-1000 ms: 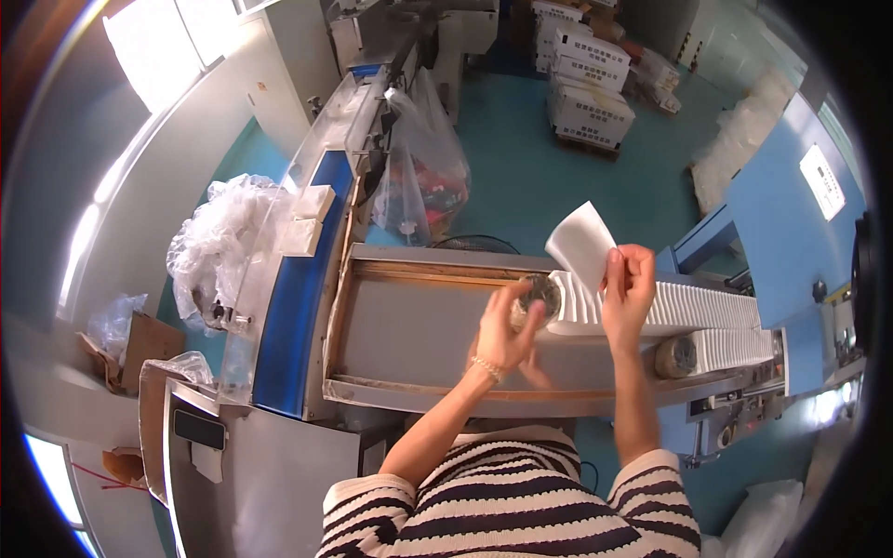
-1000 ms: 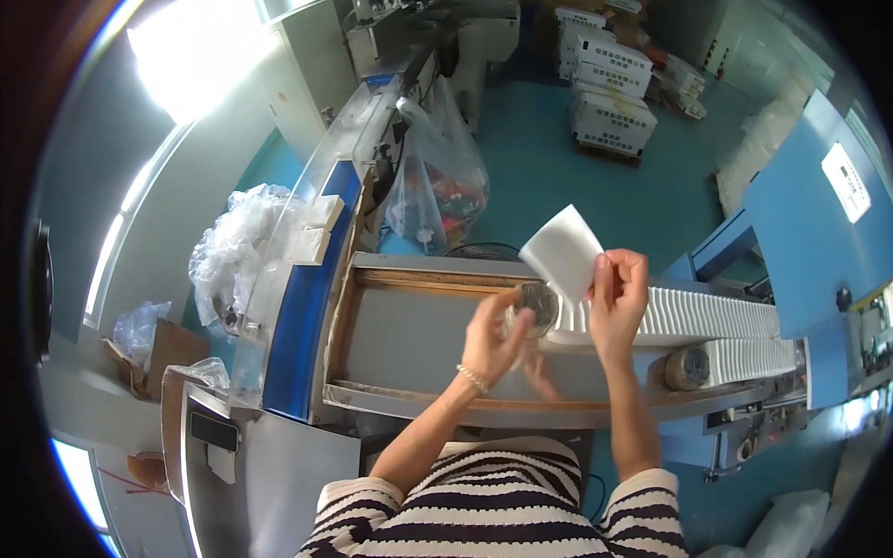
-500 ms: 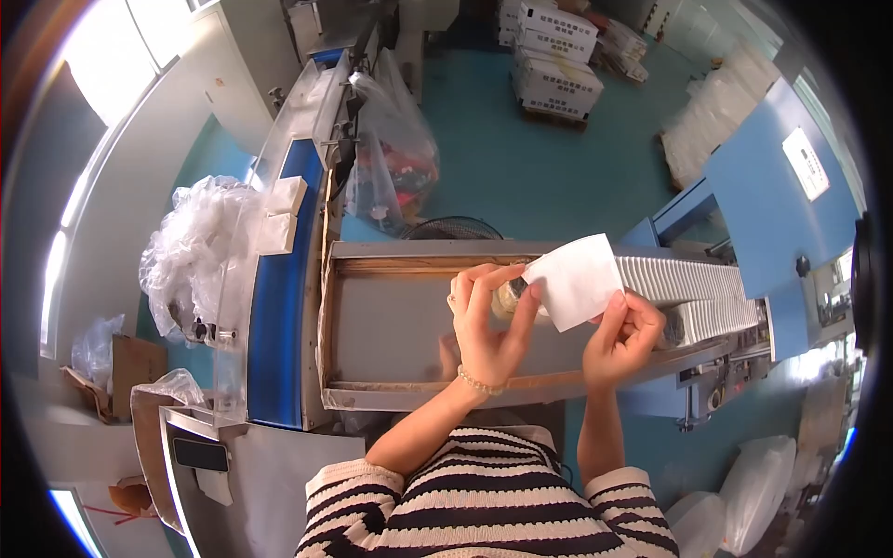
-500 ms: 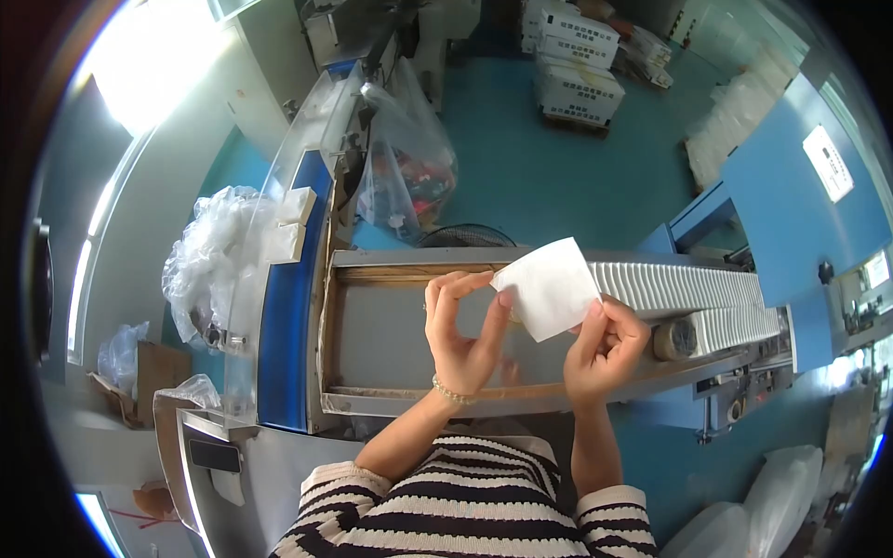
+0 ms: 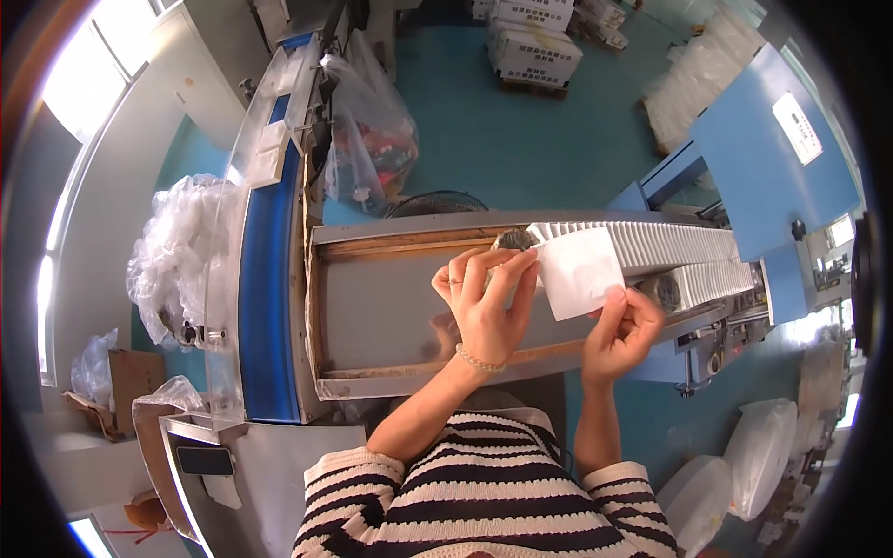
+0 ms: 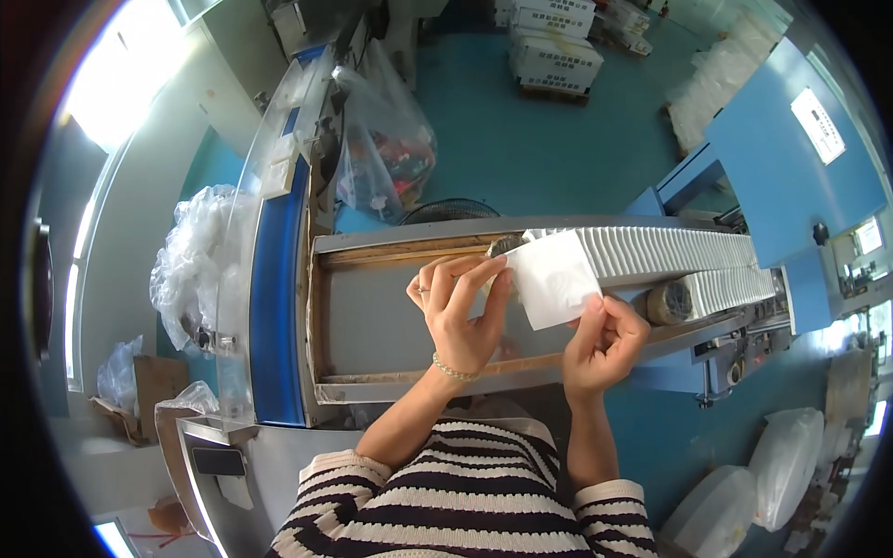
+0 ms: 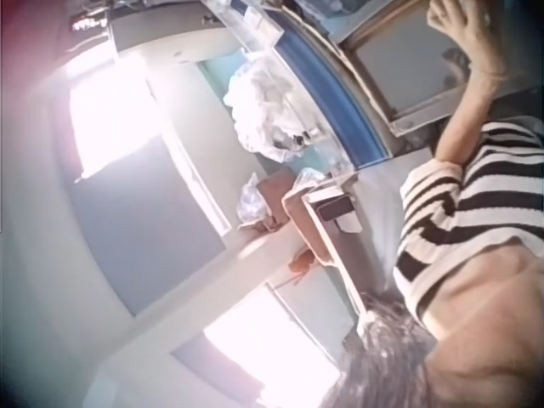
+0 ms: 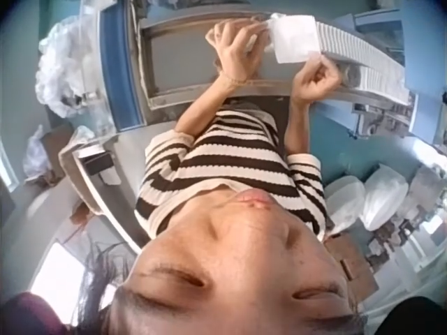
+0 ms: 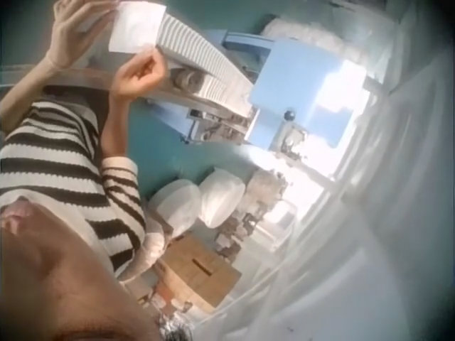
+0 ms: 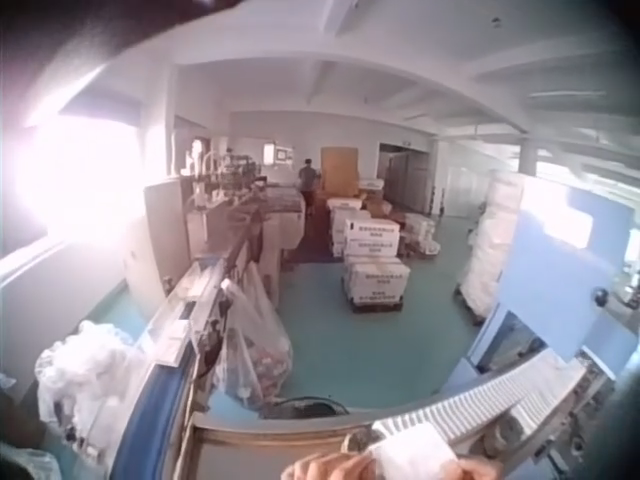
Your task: The worker is picking up pleated paper filters and placing them into a machine for packaging.
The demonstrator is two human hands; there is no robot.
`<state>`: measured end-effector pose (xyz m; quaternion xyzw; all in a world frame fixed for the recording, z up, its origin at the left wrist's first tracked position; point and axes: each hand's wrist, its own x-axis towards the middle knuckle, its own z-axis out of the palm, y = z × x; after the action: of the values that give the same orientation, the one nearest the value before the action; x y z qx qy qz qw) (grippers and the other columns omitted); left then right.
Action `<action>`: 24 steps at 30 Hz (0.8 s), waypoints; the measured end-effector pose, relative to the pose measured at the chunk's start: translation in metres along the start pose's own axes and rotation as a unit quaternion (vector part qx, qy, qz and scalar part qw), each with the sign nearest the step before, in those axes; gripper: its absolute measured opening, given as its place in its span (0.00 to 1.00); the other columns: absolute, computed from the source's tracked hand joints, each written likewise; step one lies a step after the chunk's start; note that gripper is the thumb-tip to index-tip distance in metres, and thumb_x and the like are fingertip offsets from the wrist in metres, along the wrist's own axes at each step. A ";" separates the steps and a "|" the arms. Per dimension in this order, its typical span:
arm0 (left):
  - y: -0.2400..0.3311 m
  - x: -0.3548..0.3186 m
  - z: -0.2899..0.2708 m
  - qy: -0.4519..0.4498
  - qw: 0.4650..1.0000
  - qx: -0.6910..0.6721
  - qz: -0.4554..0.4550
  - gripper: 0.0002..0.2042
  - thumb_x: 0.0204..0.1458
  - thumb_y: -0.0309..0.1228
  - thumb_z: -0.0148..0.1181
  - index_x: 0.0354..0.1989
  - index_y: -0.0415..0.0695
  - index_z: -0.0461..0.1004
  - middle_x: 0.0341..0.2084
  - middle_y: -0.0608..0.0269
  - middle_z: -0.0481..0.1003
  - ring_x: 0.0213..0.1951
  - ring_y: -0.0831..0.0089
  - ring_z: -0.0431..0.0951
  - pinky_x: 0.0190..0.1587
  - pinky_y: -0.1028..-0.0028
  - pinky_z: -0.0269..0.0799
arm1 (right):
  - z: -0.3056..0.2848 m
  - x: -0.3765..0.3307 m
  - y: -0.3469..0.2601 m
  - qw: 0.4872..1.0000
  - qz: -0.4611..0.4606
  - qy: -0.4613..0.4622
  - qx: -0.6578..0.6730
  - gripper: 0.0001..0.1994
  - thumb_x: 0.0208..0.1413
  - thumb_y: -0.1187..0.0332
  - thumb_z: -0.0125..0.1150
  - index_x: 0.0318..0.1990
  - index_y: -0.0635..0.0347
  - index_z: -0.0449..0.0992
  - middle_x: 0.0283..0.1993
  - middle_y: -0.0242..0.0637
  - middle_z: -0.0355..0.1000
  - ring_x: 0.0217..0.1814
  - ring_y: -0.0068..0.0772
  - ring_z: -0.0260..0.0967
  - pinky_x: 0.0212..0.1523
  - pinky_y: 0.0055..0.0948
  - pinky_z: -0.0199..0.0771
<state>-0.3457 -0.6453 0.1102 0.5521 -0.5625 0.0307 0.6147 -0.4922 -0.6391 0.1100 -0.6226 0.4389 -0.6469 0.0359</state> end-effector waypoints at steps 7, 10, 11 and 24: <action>-0.003 -0.005 -0.004 -0.016 0.998 -0.022 -0.049 0.11 0.44 0.26 0.68 0.38 0.48 0.79 0.30 0.70 0.75 0.35 0.72 0.70 0.44 0.71 0.55 | 0.003 -0.003 -0.002 1.000 -0.007 -0.010 -0.006 0.07 0.61 0.78 0.54 0.45 0.65 0.65 0.33 0.36 0.69 0.23 0.16 0.66 0.22 0.13 0.66; -0.004 -0.006 -0.006 -0.035 0.992 -0.065 -0.105 0.12 0.46 0.28 0.67 0.40 0.46 0.78 0.30 0.68 0.75 0.34 0.72 0.71 0.42 0.74 0.56 | 0.005 -0.003 -0.003 1.000 -0.016 -0.018 -0.009 0.07 0.61 0.78 0.54 0.45 0.66 0.65 0.34 0.35 0.69 0.24 0.16 0.66 0.23 0.13 0.66; -0.005 -0.008 -0.007 -0.035 0.993 -0.053 -0.097 0.12 0.46 0.28 0.67 0.40 0.46 0.78 0.30 0.68 0.75 0.34 0.72 0.71 0.42 0.73 0.56 | 0.006 -0.003 -0.003 1.000 -0.011 -0.017 -0.002 0.07 0.61 0.78 0.54 0.45 0.66 0.65 0.34 0.35 0.69 0.24 0.15 0.66 0.23 0.13 0.66; -0.009 -0.014 -0.005 -0.029 0.992 -0.052 -0.109 0.11 0.47 0.27 0.64 0.40 0.49 0.78 0.30 0.72 0.75 0.34 0.73 0.70 0.45 0.69 0.54 | 0.010 -0.006 0.000 0.999 0.009 -0.037 0.024 0.07 0.61 0.78 0.53 0.44 0.66 0.65 0.33 0.35 0.69 0.24 0.15 0.66 0.23 0.13 0.65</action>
<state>-0.3411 -0.6371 0.0955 0.5781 -0.5173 -0.0812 0.6258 -0.4827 -0.6411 0.1036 -0.6412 0.4272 -0.6333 0.0724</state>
